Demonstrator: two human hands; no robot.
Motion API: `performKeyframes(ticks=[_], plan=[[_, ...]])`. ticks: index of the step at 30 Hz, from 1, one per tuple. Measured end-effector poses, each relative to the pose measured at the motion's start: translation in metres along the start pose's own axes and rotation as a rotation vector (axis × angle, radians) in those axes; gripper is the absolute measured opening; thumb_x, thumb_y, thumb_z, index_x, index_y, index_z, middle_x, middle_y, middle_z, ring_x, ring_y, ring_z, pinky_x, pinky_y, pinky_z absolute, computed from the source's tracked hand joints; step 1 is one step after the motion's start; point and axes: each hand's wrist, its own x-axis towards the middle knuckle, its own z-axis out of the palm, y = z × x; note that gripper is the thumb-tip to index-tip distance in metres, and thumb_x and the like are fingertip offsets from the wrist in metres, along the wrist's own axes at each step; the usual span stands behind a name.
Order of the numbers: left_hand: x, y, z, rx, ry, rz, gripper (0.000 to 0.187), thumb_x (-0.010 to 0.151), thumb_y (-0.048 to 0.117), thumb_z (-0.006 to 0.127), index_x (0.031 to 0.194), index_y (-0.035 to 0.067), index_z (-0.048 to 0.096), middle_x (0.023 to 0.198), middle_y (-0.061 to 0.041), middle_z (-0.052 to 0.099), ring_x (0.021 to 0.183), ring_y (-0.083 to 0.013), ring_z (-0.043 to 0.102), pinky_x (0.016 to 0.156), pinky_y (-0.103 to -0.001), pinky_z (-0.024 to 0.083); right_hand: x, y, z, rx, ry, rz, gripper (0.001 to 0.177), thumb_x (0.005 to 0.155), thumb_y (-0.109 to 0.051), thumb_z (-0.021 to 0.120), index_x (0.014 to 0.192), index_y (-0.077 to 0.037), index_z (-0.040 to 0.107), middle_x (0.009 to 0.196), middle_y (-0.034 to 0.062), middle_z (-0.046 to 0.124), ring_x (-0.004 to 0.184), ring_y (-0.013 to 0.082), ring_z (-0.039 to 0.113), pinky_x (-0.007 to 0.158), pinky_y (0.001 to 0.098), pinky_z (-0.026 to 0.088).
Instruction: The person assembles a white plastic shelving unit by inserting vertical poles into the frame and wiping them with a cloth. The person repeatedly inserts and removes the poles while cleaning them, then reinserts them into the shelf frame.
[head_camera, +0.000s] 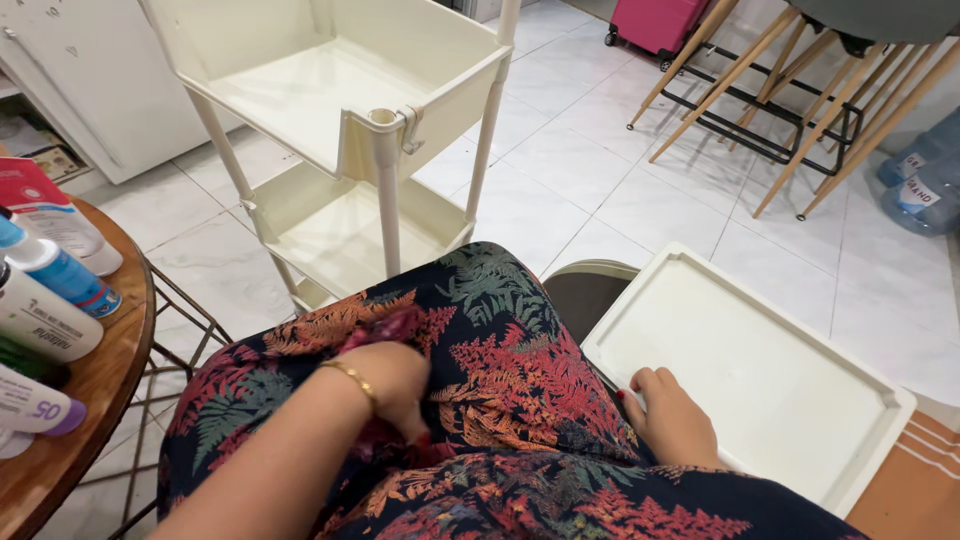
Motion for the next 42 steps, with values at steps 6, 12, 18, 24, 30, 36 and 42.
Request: performKeyframes(ticks=[6,12,18,24,30,36,42], plan=[[-0.002,-0.049,0.021,0.08,0.015,-0.224,0.029,0.072,0.022,0.082,0.097,0.007,0.081,0.104,-0.018,0.074,0.102,-0.0316,0.071,0.094,-0.039,0.056,0.05,-0.037,-0.057,0.183,0.218,-0.133,0.031,0.09,-0.035,0.071,0.108,-0.01,0.063,0.084,0.0124,0.063,0.075,0.0313,0.067,0.069,0.0442,0.053],[-0.015,-0.039,-0.049,-0.533,0.311,-0.033,0.038,0.075,0.004,0.06,0.109,0.012,0.074,0.096,-0.01,0.079,0.093,-0.0245,0.073,0.083,-0.039,0.058,0.139,-0.123,-0.154,1.407,-0.122,-0.132,0.013,0.094,-0.015,0.069,0.102,-0.008,0.06,0.073,0.0033,0.054,0.053,0.0124,0.042,0.047,0.0313,0.034],[-0.033,0.029,-0.1,-1.915,0.408,0.565,0.039,0.093,0.004,0.054,0.131,0.013,0.054,0.114,-0.008,0.073,0.105,-0.0197,0.07,0.095,-0.036,0.059,0.137,-0.216,-0.175,1.721,-0.363,-0.122,0.022,0.094,-0.019,0.071,0.105,-0.005,0.057,0.077,0.0061,0.062,0.058,0.0137,0.054,0.053,0.0306,0.045],[-0.027,0.064,-0.096,-2.34,0.436,0.723,0.045,0.099,0.041,0.054,0.129,0.008,0.057,0.118,-0.008,0.068,0.108,-0.0212,0.07,0.099,-0.04,0.057,0.147,-0.236,-0.186,1.719,-0.447,-0.032,0.026,0.092,-0.027,0.066,0.105,-0.004,0.063,0.083,0.0094,0.07,0.069,0.0205,0.071,0.068,0.0335,0.062],[-0.003,0.066,-0.087,-2.251,0.281,0.781,0.045,0.102,0.042,0.061,0.127,0.005,0.06,0.12,-0.011,0.069,0.109,-0.0198,0.07,0.1,-0.038,0.058,0.173,-0.224,-0.194,1.868,-0.612,-0.2,0.027,0.099,-0.031,0.063,0.101,-0.005,0.062,0.075,0.0082,0.063,0.047,0.0098,0.045,0.043,0.0267,0.036],[-0.01,0.086,-0.076,-1.862,0.174,0.51,0.04,0.102,0.038,0.064,0.119,0.002,0.063,0.101,-0.005,0.07,0.087,-0.015,0.067,0.077,-0.034,0.056,0.166,-0.237,-0.192,1.863,-0.575,-0.221,0.021,0.098,-0.026,0.06,0.097,-0.005,0.059,0.073,0.0075,0.06,0.046,0.012,0.044,0.043,0.0299,0.035],[-0.025,0.073,-0.078,-2.028,0.439,0.445,0.039,0.098,0.035,0.064,0.119,0.003,0.067,0.099,-0.003,0.075,0.084,-0.0122,0.072,0.073,-0.03,0.058,0.128,-0.256,-0.175,1.501,-0.481,-0.371,0.021,0.092,-0.003,0.051,0.11,-0.006,0.061,0.079,0.0063,0.065,0.055,0.0124,0.054,0.051,0.0334,0.045]])
